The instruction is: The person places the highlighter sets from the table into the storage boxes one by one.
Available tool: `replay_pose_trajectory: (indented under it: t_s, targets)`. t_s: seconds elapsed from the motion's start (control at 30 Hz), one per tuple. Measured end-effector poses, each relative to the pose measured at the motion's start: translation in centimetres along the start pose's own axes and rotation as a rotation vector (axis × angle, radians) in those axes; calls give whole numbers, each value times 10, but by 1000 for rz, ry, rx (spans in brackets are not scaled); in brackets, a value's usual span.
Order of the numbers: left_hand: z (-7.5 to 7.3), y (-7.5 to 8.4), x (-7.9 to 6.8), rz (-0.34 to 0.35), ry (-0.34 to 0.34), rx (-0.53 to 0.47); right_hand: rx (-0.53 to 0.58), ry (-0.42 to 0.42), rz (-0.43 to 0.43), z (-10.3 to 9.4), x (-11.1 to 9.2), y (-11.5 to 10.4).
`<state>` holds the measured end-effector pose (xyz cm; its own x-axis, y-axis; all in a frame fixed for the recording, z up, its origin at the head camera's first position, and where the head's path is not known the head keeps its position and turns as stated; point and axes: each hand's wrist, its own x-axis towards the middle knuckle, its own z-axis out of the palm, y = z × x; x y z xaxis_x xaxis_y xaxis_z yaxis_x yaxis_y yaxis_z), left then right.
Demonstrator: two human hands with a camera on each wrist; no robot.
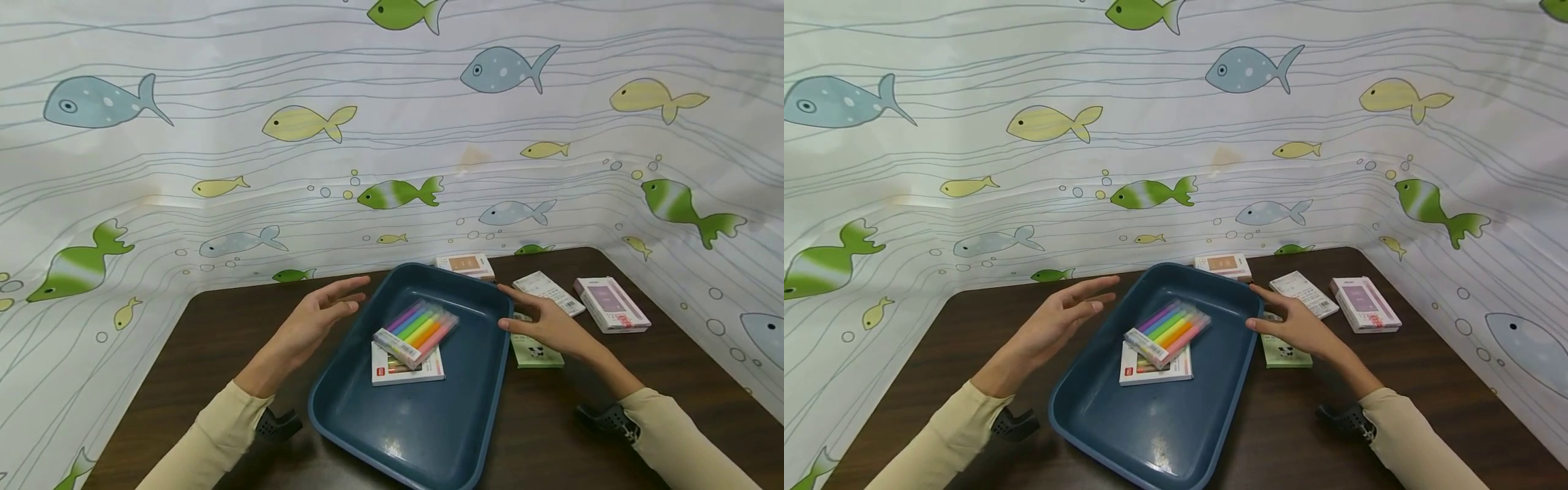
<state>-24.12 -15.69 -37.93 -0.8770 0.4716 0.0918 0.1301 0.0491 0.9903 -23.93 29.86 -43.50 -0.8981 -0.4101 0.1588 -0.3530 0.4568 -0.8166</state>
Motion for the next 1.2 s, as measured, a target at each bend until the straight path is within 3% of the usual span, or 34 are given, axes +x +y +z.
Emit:
replay_pose_trajectory:
  t_s: [0.17, 0.33, 0.77, 1.07, 1.2]
  targets:
    - [-5, -14, 4, -5, 34, 94, 1, 4, 12, 1, 0, 0]
    - [-7, -26, 7, -26, 25, 156, -3, 7, 21, 1, -1, 2]
    - [-11, -55, 13, -48, -30, 194, -15, 16, 13, 2, -1, 3]
    - [-14, -66, 16, -72, -26, 91, -13, 16, 12, 2, -1, 2]
    - [-15, -74, 18, -42, -65, 13, -13, 24, 16, 1, -1, 3]
